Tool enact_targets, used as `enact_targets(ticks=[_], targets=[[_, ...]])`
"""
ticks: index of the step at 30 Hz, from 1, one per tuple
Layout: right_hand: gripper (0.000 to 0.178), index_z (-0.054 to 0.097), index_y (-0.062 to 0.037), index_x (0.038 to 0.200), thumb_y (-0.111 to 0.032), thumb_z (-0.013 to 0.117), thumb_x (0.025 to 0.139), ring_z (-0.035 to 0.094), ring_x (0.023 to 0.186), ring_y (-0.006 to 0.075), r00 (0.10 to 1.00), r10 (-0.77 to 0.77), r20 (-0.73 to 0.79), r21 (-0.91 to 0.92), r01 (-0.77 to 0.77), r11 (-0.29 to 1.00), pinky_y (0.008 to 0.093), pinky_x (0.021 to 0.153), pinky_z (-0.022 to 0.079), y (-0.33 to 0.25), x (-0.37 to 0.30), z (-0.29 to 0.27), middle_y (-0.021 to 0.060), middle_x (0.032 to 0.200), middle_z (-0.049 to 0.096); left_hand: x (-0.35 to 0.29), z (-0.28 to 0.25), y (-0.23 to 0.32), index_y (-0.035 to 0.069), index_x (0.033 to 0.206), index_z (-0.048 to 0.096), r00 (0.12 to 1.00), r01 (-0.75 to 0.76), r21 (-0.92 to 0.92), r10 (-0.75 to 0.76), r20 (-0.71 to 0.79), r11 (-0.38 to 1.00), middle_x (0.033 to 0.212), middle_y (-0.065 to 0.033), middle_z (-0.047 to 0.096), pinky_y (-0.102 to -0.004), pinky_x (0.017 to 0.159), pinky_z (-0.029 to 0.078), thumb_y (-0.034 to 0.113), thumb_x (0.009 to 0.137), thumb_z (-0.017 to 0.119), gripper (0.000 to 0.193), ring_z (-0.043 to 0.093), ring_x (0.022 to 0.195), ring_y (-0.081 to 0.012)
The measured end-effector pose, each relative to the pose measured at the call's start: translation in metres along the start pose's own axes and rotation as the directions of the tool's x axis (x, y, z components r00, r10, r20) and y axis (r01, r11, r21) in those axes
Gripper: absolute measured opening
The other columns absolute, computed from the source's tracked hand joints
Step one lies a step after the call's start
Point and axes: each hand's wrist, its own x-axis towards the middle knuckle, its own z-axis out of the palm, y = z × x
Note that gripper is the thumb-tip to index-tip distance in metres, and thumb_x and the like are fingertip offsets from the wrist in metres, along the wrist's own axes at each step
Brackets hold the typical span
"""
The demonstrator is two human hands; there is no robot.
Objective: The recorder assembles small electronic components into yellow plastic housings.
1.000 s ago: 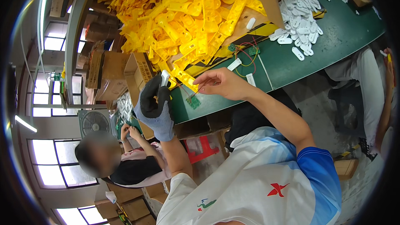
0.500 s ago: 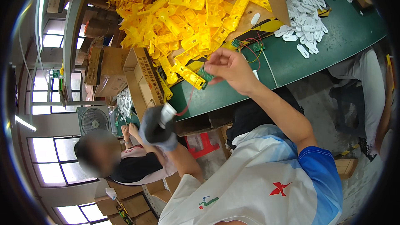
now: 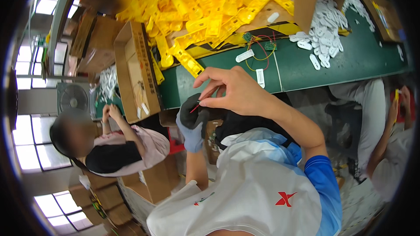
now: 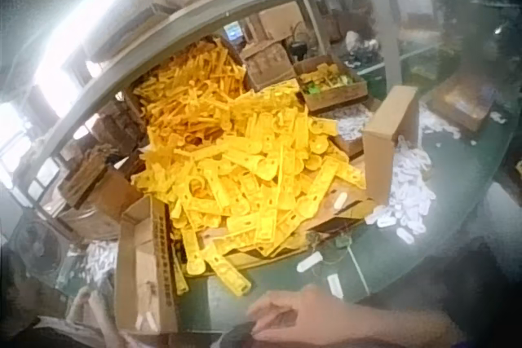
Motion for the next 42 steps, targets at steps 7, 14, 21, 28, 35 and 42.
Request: enact_targets(ticks=[7,14,21,28,35,42], targets=[[0.031,0.068,0.0062,0.108,0.004,0.075,0.078,0.069,0.083,0.0186,0.964,-0.028,-0.264,0.148,0.069,0.986,0.0273,0.078,0.056,0.046,-0.021,0.008,0.0161,0.099,0.071,-0.001,0.024,-0.016,-0.001,0.103,0.069,0.987,-0.004,-0.188,-0.026,-0.157,0.982,0.097,-0.0075,0.07,-0.0263,0.077,0.053,-0.006,0.076,0.074,0.028,0.064,0.085,-0.0115],[0.013,0.073,0.0056,0.093,0.005,0.074,0.08,0.069,0.075,0.013,0.973,0.12,-0.198,0.115,-0.099,0.988,0.0235,0.067,0.056,0.055,-0.037,0.001,0.0119,0.086,0.073,-0.005,0.028,-0.012,0.0,0.094,0.068,0.999,0.007,-0.101,-0.011,-0.039,0.995,0.087,-0.0075,0.07,-0.0253,0.065,0.051,-0.006,0.076,0.075,0.02,0.063,0.073,-0.0114],[0.014,0.073,0.0061,0.09,0.008,0.076,0.076,0.067,0.069,0.0126,0.96,0.146,-0.238,0.097,-0.126,0.987,0.0219,0.063,0.054,0.064,-0.039,-0.005,0.0119,0.084,0.073,-0.001,0.024,-0.014,0.004,0.098,0.068,0.97,-0.243,0.171,0.236,0.057,0.955,0.079,-0.0071,0.066,-0.0262,0.057,0.047,0.002,0.077,0.078,0.024,0.06,0.063,-0.0136],[0.015,0.072,0.0049,0.086,0.011,0.076,0.072,0.066,0.071,0.0156,0.945,-0.085,-0.315,-0.023,0.082,0.996,0.025,0.064,0.051,0.061,-0.043,-0.01,0.0131,0.082,0.072,0.092,-0.01,-0.036,0.001,0.111,0.06,0.907,0.14,0.564,0.122,-0.402,0.814,0.096,-0.0155,0.067,-0.0397,0.077,0.052,0.03,0.083,0.074,0.042,0.065,0.086,-0.0328],[0.017,0.072,0.0036,0.083,0.01,0.077,0.069,0.064,0.07,0.0183,0.966,-0.164,-0.199,-0.115,0.143,0.983,0.0267,0.065,0.049,0.046,-0.045,0.017,0.0136,0.079,0.07,0.134,-0.033,-0.061,-0.002,0.117,0.053,0.935,0.318,0.534,-0.167,-0.312,0.783,0.11,-0.0219,0.064,-0.0401,0.083,0.052,0.026,0.076,0.078,0.056,0.065,0.1,-0.0358],[0.01,0.073,-0.0004,0.084,-0.001,0.08,0.076,0.065,0.068,0.0138,0.996,0.031,0.079,-0.05,-0.027,0.998,0.0249,0.061,0.048,0.027,-0.035,0.012,0.0077,0.077,0.069,0.044,-0.008,-0.025,0.012,0.148,0.027,0.942,0.334,-0.61,-0.274,0.193,0.719,0.133,-0.0177,0.053,-0.0317,0.073,0.058,-0.006,0.079,0.066,0.08,0.067,0.09,-0.0235]])
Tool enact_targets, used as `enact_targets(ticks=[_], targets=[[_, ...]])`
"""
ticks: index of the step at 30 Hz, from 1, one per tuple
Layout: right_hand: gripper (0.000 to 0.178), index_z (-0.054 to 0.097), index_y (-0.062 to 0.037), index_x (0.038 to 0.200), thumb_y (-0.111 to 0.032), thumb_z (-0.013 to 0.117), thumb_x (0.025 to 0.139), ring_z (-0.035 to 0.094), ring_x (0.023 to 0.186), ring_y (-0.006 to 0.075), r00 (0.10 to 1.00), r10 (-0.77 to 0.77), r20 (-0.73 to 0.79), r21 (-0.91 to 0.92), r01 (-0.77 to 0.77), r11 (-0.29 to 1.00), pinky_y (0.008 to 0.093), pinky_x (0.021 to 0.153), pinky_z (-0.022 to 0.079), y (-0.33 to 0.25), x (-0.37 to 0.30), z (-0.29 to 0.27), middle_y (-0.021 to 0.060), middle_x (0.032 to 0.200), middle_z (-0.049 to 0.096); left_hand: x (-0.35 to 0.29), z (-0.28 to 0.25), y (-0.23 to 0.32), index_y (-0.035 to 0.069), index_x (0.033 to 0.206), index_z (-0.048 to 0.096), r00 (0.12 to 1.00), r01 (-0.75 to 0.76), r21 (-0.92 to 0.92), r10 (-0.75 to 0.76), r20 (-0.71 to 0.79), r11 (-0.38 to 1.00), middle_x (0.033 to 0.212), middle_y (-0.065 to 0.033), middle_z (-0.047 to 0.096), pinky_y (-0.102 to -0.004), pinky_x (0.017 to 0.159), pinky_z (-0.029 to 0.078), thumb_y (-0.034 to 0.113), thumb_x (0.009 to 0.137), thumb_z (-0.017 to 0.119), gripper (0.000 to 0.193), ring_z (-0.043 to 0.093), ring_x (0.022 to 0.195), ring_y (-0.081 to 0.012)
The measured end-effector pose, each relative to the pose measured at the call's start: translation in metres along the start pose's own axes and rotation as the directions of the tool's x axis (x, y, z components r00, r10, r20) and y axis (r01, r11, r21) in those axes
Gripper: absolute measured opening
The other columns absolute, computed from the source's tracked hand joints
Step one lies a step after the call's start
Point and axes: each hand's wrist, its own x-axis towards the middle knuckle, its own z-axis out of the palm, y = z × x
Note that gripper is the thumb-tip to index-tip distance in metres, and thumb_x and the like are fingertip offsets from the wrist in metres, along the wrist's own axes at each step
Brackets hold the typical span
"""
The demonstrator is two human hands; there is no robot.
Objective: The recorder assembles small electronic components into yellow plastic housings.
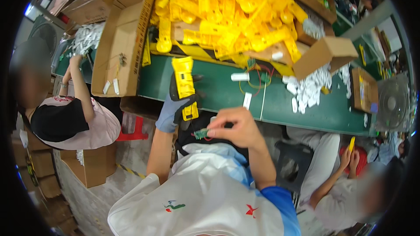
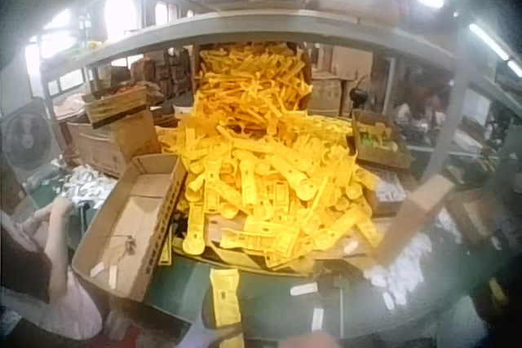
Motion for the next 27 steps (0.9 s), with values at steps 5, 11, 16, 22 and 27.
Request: enact_targets(ticks=[5,11,16,22,27], targets=[[0.012,0.068,0.0012,0.09,-0.001,0.076,0.081,0.064,0.076,0.0079,0.981,0.194,-0.006,0.406,-0.175,0.897,0.0219,0.069,0.051,0.01,0.016,-0.027,0.0033,0.084,0.069,-0.006,0.015,-0.062,0.01,0.143,0.039,0.986,0.155,-0.274,-0.132,0.101,0.949,0.117,-0.0092,0.059,-0.0328,0.075,0.055,0.052,0.098,0.049,0.062,0.064,0.09,-0.0183],[0.011,0.07,0.0011,0.092,-0.003,0.076,0.083,0.063,0.075,0.0062,0.88,0.16,-0.447,0.071,-0.143,0.987,0.0208,0.07,0.05,0.031,0.026,-0.03,0.0029,0.084,0.069,0.003,0.038,-0.062,0.008,0.128,0.05,0.956,0.293,-0.162,-0.283,0.081,0.942,0.091,-0.0105,0.065,-0.0303,0.056,0.056,0.046,0.101,0.046,0.047,0.066,0.069,-0.0181],[0.01,0.07,-0.0001,0.09,0.001,0.075,0.082,0.056,0.072,0.0035,0.88,0.209,-0.428,0.109,-0.179,0.978,0.019,0.066,0.044,0.04,0.022,-0.037,-0.0006,0.083,0.065,0.007,0.042,-0.065,0.006,0.127,0.05,0.958,0.285,-0.162,-0.278,0.063,0.945,0.09,-0.0116,0.065,-0.0317,0.057,0.057,0.043,0.102,0.043,0.044,0.067,0.07,-0.0198],[0.009,0.07,-0.0006,0.089,0.001,0.075,0.082,0.055,0.071,0.0031,0.867,0.236,-0.438,0.085,-0.221,0.972,0.0192,0.065,0.042,0.046,0.026,-0.038,-0.0016,0.081,0.064,0.009,0.036,-0.069,0.004,0.126,0.05,0.953,0.304,-0.227,-0.299,0.058,0.925,0.091,-0.0113,0.065,-0.0327,0.057,0.058,0.041,0.103,0.042,0.045,0.068,0.072,-0.0209],[0.009,0.07,0.0008,0.087,-0.002,0.077,0.082,0.062,0.073,0.0051,0.871,0.215,-0.441,0.094,-0.193,0.977,0.0191,0.068,0.049,0.054,0.022,-0.044,0.0026,0.08,0.068,0.01,0.037,-0.067,0.008,0.13,0.049,0.95,0.312,-0.119,-0.305,0.071,0.943,0.093,-0.0114,0.066,-0.0304,0.057,0.058,0.048,0.102,0.04,0.05,0.068,0.07,-0.0207]])
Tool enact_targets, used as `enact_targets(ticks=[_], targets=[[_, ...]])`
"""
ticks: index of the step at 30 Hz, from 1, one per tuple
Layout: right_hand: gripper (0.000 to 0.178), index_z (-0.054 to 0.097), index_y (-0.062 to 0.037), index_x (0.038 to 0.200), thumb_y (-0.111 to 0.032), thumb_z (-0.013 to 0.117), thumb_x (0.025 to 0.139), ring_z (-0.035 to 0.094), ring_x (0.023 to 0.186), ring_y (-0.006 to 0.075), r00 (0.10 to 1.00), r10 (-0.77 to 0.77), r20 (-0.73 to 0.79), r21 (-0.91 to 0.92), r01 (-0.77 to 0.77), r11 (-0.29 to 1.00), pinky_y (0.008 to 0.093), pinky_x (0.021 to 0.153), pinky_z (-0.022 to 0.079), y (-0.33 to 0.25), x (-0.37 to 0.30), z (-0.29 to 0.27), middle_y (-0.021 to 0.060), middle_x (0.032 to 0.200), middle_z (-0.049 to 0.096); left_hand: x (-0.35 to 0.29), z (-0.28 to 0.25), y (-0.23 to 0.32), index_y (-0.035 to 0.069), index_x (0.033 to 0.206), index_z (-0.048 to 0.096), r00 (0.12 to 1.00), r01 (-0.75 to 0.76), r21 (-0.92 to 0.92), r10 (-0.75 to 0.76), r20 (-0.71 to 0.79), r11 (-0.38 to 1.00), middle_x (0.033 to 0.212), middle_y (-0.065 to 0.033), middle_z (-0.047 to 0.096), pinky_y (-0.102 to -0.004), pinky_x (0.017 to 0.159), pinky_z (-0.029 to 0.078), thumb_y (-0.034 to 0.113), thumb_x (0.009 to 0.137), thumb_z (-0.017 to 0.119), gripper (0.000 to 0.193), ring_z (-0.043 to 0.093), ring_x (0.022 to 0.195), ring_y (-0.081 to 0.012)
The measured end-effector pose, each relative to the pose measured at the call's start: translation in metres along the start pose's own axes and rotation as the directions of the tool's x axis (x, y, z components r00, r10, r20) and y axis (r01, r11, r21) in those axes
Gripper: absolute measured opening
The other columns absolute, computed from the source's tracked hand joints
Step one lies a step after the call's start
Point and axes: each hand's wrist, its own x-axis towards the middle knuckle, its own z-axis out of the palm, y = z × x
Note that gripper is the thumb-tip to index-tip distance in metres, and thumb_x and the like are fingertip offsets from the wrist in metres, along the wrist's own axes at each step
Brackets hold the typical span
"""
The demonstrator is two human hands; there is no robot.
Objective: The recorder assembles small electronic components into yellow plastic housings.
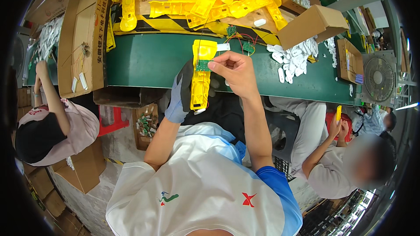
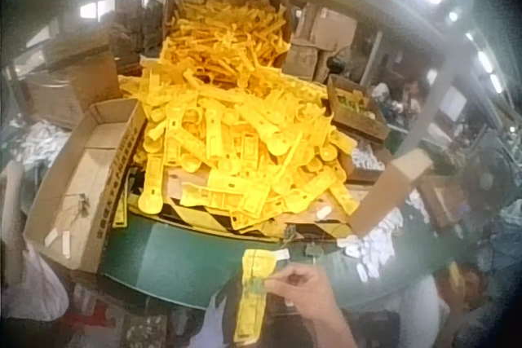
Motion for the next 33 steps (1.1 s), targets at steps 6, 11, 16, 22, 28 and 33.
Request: enact_targets(ticks=[6,11,16,22,28,33], targets=[[0.007,0.07,-0.0018,0.086,0.002,0.075,0.082,0.054,0.07,0.0025,0.999,-0.016,-0.042,0.021,0.017,1.0,0.0187,0.063,0.04,-0.002,-0.005,0.006,-0.0024,0.078,0.063,0.003,-0.002,-0.009,0.002,0.125,0.051,1.0,0.0,-0.085,0.0,-0.001,0.996,0.087,-0.0137,0.066,-0.0314,0.055,0.057,0.037,0.101,0.049,0.042,0.067,0.063,-0.0218],[0.011,0.068,-0.0015,0.088,0.0,0.076,0.082,0.053,0.068,0.0021,0.993,-0.037,-0.113,0.036,0.042,0.998,0.0174,0.062,0.041,0.013,-0.005,0.013,-0.0021,0.077,0.063,0.002,0.003,-0.012,0.001,0.121,0.052,0.988,-0.099,0.105,0.11,-0.11,0.99,0.085,-0.0131,0.067,-0.03,0.052,0.056,0.029,0.1,0.054,0.035,0.067,0.061,-0.0197],[0.01,0.064,-0.0016,0.089,-0.009,0.07,0.091,0.05,0.068,0.0009,0.984,0.009,-0.18,0.048,-0.001,0.999,0.0167,0.061,0.038,0.02,-0.015,0.026,-0.0049,0.075,0.057,-0.001,0.009,-0.01,0.002,0.118,0.053,0.974,-0.144,0.035,0.148,-0.171,0.989,0.083,-0.0103,0.065,-0.0289,0.051,0.055,0.026,0.1,0.055,0.03,0.066,0.06,-0.0174],[0.013,0.062,-0.002,0.09,-0.013,0.062,0.097,0.046,0.07,0.0008,0.977,-0.158,-0.143,-0.131,0.139,0.982,0.0188,0.061,0.037,0.034,-0.018,0.024,-0.0061,0.077,0.053,0.006,0.002,-0.02,0.004,0.118,0.053,0.954,-0.217,0.068,0.226,-0.197,0.974,0.087,-0.0059,0.063,-0.0261,0.053,0.055,0.031,0.1,0.054,0.033,0.063,0.062,-0.0123],[0.016,0.057,-0.0036,0.091,-0.017,0.059,0.099,0.042,0.068,0.001,0.997,-0.026,-0.076,0.018,0.028,0.999,0.019,0.061,0.035,0.029,-0.019,0.025,-0.0062,0.076,0.051,0.004,-0.003,-0.015,0.005,0.121,0.051,0.984,-0.147,0.027,0.149,-0.101,0.989,0.087,-0.0049,0.062,-0.0256,0.055,0.055,0.031,0.101,0.054,0.033,0.063,0.064,-0.0119],[0.015,0.057,-0.0033,0.091,-0.016,0.059,0.099,0.042,0.069,0.0008,0.999,-0.027,-0.037,0.037,0.028,0.999,0.0192,0.06,0.035,0.029,-0.02,0.018,-0.0061,0.076,0.05,0.006,0.001,-0.015,0.006,0.121,0.05,0.987,-0.117,-0.075,0.107,-0.121,0.99,0.086,-0.0049,0.062,-0.025,0.055,0.055,0.03,0.101,0.054,0.031,0.063,0.063,-0.0119]])
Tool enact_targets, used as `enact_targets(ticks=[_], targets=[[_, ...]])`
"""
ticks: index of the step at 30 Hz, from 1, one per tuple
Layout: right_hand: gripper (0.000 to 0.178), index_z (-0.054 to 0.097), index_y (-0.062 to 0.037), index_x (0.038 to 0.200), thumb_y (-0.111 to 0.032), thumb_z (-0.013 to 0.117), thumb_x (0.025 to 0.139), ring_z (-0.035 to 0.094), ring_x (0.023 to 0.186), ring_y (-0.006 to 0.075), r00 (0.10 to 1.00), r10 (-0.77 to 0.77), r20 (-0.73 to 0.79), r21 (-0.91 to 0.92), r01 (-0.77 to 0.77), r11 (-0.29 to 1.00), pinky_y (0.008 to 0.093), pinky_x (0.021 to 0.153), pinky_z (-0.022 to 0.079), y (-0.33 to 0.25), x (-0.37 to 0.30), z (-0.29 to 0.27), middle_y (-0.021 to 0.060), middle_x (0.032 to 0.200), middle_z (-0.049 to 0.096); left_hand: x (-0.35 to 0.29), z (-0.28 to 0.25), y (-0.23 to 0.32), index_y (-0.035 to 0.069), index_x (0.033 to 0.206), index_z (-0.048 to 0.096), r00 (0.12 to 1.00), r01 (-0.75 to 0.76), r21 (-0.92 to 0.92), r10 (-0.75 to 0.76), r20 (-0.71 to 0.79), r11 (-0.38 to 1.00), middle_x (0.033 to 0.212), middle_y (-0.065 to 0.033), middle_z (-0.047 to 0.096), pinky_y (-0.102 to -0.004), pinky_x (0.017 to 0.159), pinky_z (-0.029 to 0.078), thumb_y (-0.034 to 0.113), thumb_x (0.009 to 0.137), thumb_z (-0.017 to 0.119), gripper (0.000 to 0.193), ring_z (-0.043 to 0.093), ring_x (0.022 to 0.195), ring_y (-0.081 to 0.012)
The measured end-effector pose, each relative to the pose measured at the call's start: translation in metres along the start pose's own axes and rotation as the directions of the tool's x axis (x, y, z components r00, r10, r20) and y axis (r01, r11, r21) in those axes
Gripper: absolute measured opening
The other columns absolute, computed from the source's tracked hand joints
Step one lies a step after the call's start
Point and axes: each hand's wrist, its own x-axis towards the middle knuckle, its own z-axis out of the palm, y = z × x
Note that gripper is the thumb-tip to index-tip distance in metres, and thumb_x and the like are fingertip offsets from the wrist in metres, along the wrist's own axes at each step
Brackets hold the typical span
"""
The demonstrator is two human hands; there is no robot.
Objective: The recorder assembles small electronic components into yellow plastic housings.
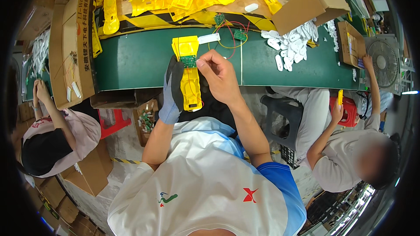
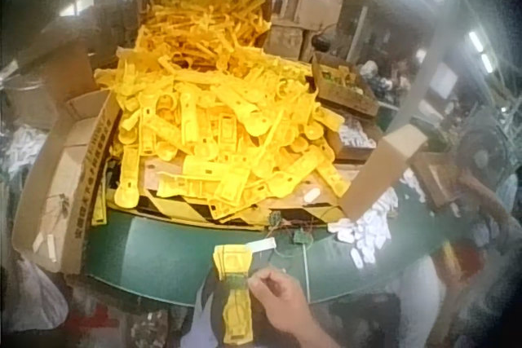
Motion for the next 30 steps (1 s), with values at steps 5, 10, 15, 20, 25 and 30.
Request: enact_targets(ticks=[5,10,15,20,25,30], targets=[[0.012,0.058,-0.0027,0.09,-0.012,0.06,0.097,0.044,0.066,0.0019,1.0,0.015,0.027,0.002,-0.015,1.0,0.0198,0.059,0.035,-0.001,-0.004,-0.011,-0.0045,0.076,0.052,0.001,0.008,0.001,0.005,0.118,0.05,0.999,0.04,0.267,-0.035,-0.023,0.963,0.089,-0.0042,0.061,-0.024,0.055,0.053,0.015,0.097,0.058,0.025,0.062,0.064,-0.0106],[0.01,0.064,-0.0012,0.091,-0.011,0.065,0.092,0.052,0.064,0.0085,0.966,-0.197,-0.17,-0.361,0.125,0.924,0.0252,0.058,0.042,-0.025,-0.016,-0.015,0.0041,0.078,0.06,-0.006,0.016,0.01,0.007,0.119,0.049,0.969,0.171,0.216,-0.124,-0.212,0.961,0.079,-0.0076,0.063,-0.0315,0.047,0.052,0.02,0.098,0.059,0.027,0.062,0.056,-0.0179],[0.014,0.071,-0.0071,0.096,-0.011,0.073,0.082,0.06,0.076,0.0252,0.67,-0.556,-0.493,-0.848,-0.227,0.479,0.0359,0.068,0.049,-0.028,-0.046,-0.105,0.0071,0.084,0.064,-0.005,0.016,0.011,0.013,0.115,0.047,0.989,0.135,0.286,-0.112,-0.097,0.949,0.07,-0.0069,0.058,-0.0279,0.042,0.048,0.033,0.1,0.055,0.026,0.059,0.051,-0.0177],[0.018,0.072,-0.0085,0.097,-0.013,0.075,0.08,0.058,0.09,0.0262,0.743,-0.532,-0.406,-0.91,-0.273,0.313,0.0379,0.076,0.047,-0.004,-0.05,-0.142,0.0058,0.094,0.064,-0.001,0.013,0.009,0.014,0.125,0.044,0.987,0.161,0.292,-0.146,-0.072,0.943,0.075,-0.0094,0.06,-0.0285,0.04,0.049,0.031,0.101,0.051,0.03,0.06,0.051,-0.0181],[0.02,0.07,-0.0058,0.099,-0.013,0.075,0.081,0.061,0.082,0.0273,0.711,-0.572,-0.409,-0.896,-0.193,0.4,0.0365,0.073,0.049,0.0,-0.048,-0.151,0.0105,0.092,0.065,0.0,0.011,0.012,0.004,0.133,0.038,0.989,0.143,0.29,-0.146,-0.01,0.946,0.099,-0.0143,0.064,-0.0335,0.048,0.057,0.034,0.1,0.053,0.046,0.066,0.058,-0.0213],[0.023,0.066,-0.0019,0.1,-0.016,0.074,0.084,0.06,0.078,0.0276,0.714,-0.449,-0.538,-0.813,-0.3,0.499,0.0368,0.069,0.048,-0.004,-0.05,-0.148,0.012,0.093,0.064,0.002,0.014,0.006,0.032,0.154,0.002,0.991,0.082,0.269,-0.107,0.081,0.96,0.114,-0.0156,0.058,-0.0319,0.045,0.054,0.033,0.103,0.046,0.069,0.063,0.059,-0.0206]])
